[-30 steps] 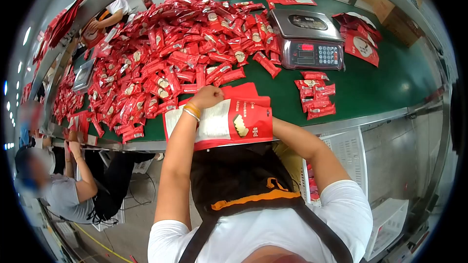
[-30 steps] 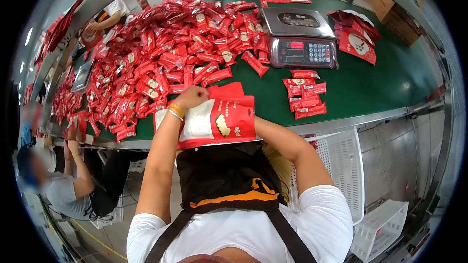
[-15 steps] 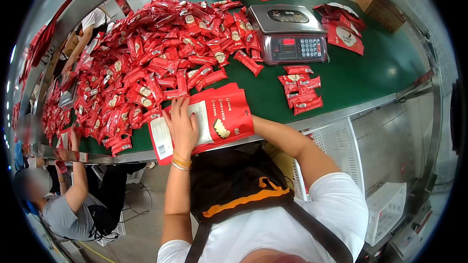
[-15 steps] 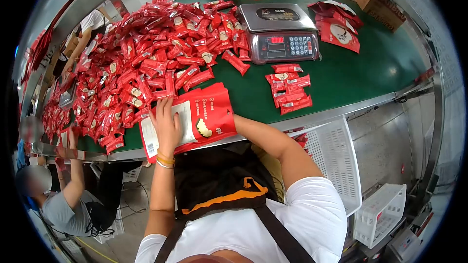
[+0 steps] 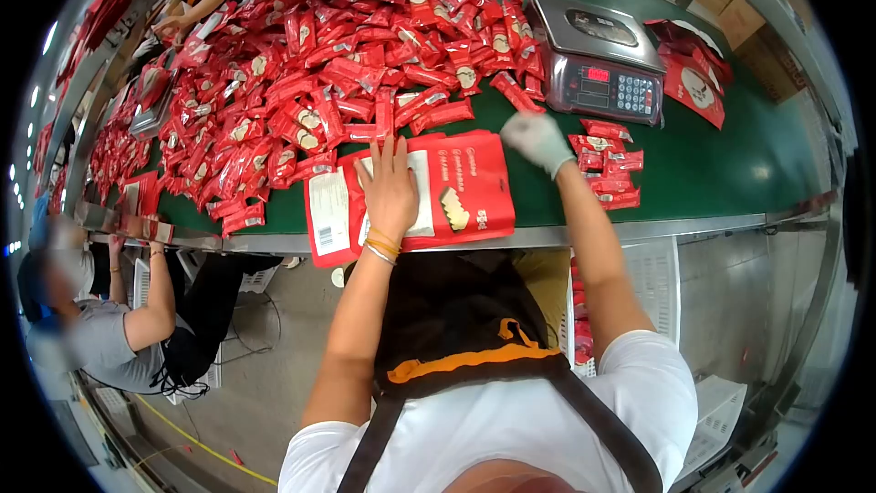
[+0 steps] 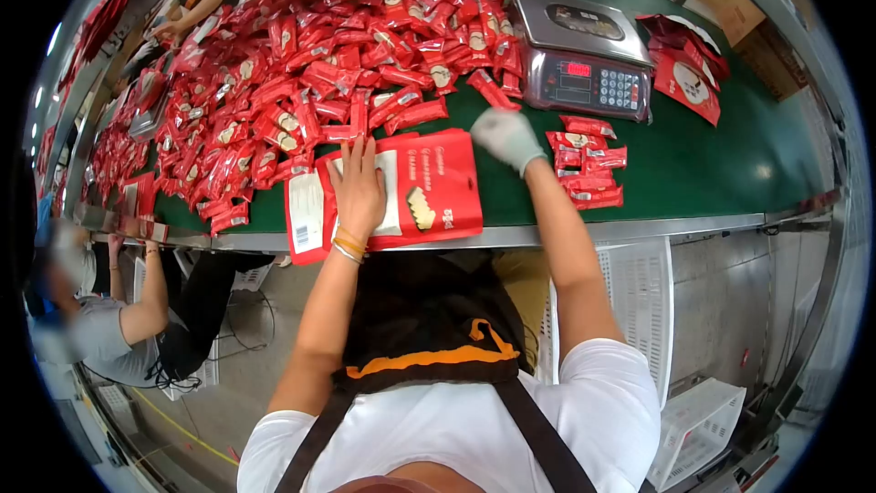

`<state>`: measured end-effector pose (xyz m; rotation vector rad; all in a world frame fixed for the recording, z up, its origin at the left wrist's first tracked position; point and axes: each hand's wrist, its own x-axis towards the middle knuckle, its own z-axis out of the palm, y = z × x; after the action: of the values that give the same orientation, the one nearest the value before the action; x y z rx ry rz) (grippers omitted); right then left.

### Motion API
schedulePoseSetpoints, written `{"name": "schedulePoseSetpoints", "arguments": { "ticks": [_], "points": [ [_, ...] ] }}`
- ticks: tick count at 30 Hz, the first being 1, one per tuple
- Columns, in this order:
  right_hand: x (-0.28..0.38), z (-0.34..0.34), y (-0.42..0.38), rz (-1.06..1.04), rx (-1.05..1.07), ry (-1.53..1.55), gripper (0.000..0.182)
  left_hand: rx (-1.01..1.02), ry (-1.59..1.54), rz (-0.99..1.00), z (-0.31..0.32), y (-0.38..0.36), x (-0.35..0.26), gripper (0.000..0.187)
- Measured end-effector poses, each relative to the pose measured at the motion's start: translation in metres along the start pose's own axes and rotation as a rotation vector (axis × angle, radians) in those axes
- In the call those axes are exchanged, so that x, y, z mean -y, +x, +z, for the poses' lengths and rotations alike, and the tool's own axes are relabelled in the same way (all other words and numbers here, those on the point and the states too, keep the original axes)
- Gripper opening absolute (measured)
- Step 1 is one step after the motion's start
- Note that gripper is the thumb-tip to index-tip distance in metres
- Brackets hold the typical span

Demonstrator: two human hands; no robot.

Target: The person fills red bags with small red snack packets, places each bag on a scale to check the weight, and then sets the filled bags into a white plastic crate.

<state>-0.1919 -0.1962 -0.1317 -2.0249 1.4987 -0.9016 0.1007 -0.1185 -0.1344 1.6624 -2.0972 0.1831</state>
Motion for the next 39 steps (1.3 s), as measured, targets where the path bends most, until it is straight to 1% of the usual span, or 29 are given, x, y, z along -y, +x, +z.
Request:
{"name": "schedulePoseSetpoints", "arguments": {
  "ticks": [1,2,3,4,5,6,7,9,10,11,13,15,16,17,19,21,23,24,26,27,29,31,33,35,36,37,38,39],
  "points": [
    [0.002,-0.008,0.012,0.110,-0.252,-0.021,0.021,0.005,0.003,-0.007,0.001,-0.001,0.000,0.053],
    [-0.010,-0.006,0.023,0.001,-0.391,-0.309,0.035,-0.005,0.002,-0.003,0.002,-0.001,0.000,0.053],
    [-0.022,-0.005,0.034,-0.027,-0.330,-0.422,0.054,-0.016,0.002,0.001,0.002,-0.002,-0.001,0.053],
    [-0.037,0.004,0.038,0.053,-0.194,-0.447,0.056,-0.024,-0.007,-0.002,0.002,-0.002,-0.001,0.052],
    [-0.036,0.009,0.043,0.128,-0.060,-0.470,0.059,-0.032,0.002,-0.008,0.001,-0.003,-0.001,0.052],
    [-0.035,0.011,0.043,0.170,-0.064,-0.472,0.059,-0.014,0.008,-0.004,0.001,-0.003,0.000,0.051],
    [-0.025,0.011,0.039,0.153,-0.065,-0.472,0.059,0.001,0.013,-0.001,0.001,-0.002,0.000,0.051],
    [0.002,0.010,0.021,0.182,-0.243,-0.316,0.058,-0.029,0.004,-0.008,0.003,-0.002,0.000,0.050],
    [0.017,0.010,0.015,0.072,-0.286,-0.215,0.056,-0.033,-0.008,-0.010,0.004,-0.001,0.000,0.049],
    [0.029,0.014,0.020,-0.181,-0.281,-0.044,0.053,-0.030,-0.018,-0.010,0.004,-0.001,0.000,0.049],
    [0.046,0.029,0.037,-0.438,-0.074,-0.007,0.052,-0.014,-0.013,0.006,0.004,-0.007,0.000,0.047],
    [0.026,0.060,0.065,-0.509,0.138,-0.362,0.054,-0.023,-0.001,0.012,0.002,-0.001,-0.001,0.046],
    [0.031,0.067,0.071,-0.437,0.212,-0.452,0.056,-0.029,-0.002,0.007,0.003,-0.001,-0.002,0.046],
    [0.033,0.066,0.080,-0.446,0.201,-0.452,0.056,-0.039,0.006,0.011,0.003,0.000,-0.001,0.046],
    [0.037,0.063,0.091,-0.250,0.413,-0.537,0.059,-0.036,-0.026,0.002,0.004,-0.001,0.001,0.046],
    [0.019,0.068,0.089,-0.276,0.355,-0.390,0.063,-0.047,-0.022,0.001,0.008,-0.006,0.002,0.046],
    [0.016,0.060,0.079,-0.196,0.318,-0.396,0.064,-0.051,-0.015,0.005,0.006,-0.003,0.002,0.046],
    [0.012,0.058,0.075,-0.192,0.321,-0.397,0.064,-0.056,-0.017,0.010,0.005,-0.002,0.002,0.045],
    [0.008,0.056,0.062,-0.225,0.176,-0.404,0.063,-0.051,-0.011,0.011,0.006,-0.002,0.002,0.044],
    [0.003,0.050,0.061,-0.146,0.265,-0.379,0.061,-0.050,0.000,0.014,0.007,-0.002,0.003,0.043],
    [0.016,0.023,0.028,-0.061,0.083,-0.233,0.058,-0.057,0.001,0.002,0.007,-0.003,0.001,0.042],
    [0.020,-0.010,-0.023,-0.141,-0.241,-0.179,0.057,-0.049,-0.018,-0.009,0.008,-0.003,0.002,0.042],
    [0.030,-0.035,-0.082,0.187,-0.220,-0.147,0.054,-0.046,-0.040,-0.031,0.007,-0.001,0.004,0.042],
    [-0.013,-0.015,-0.139,0.165,-0.270,0.025,0.052,-0.044,-0.060,-0.046,0.008,-0.001,0.002,0.042],
    [0.002,-0.019,-0.153,0.334,-0.125,0.237,0.050,-0.048,-0.054,-0.040,0.010,-0.001,0.003,0.042],
    [0.031,-0.026,-0.159,0.497,0.024,0.452,0.049,-0.054,-0.046,-0.036,0.011,-0.002,0.004,0.042],
    [0.063,-0.036,-0.160,0.762,0.073,0.651,0.047,-0.047,-0.051,-0.033,0.012,-0.002,0.003,0.042],
    [0.054,-0.032,-0.164,0.765,0.074,0.651,0.047,-0.047,-0.054,-0.033,0.011,-0.003,0.002,0.042]
  ]
}}
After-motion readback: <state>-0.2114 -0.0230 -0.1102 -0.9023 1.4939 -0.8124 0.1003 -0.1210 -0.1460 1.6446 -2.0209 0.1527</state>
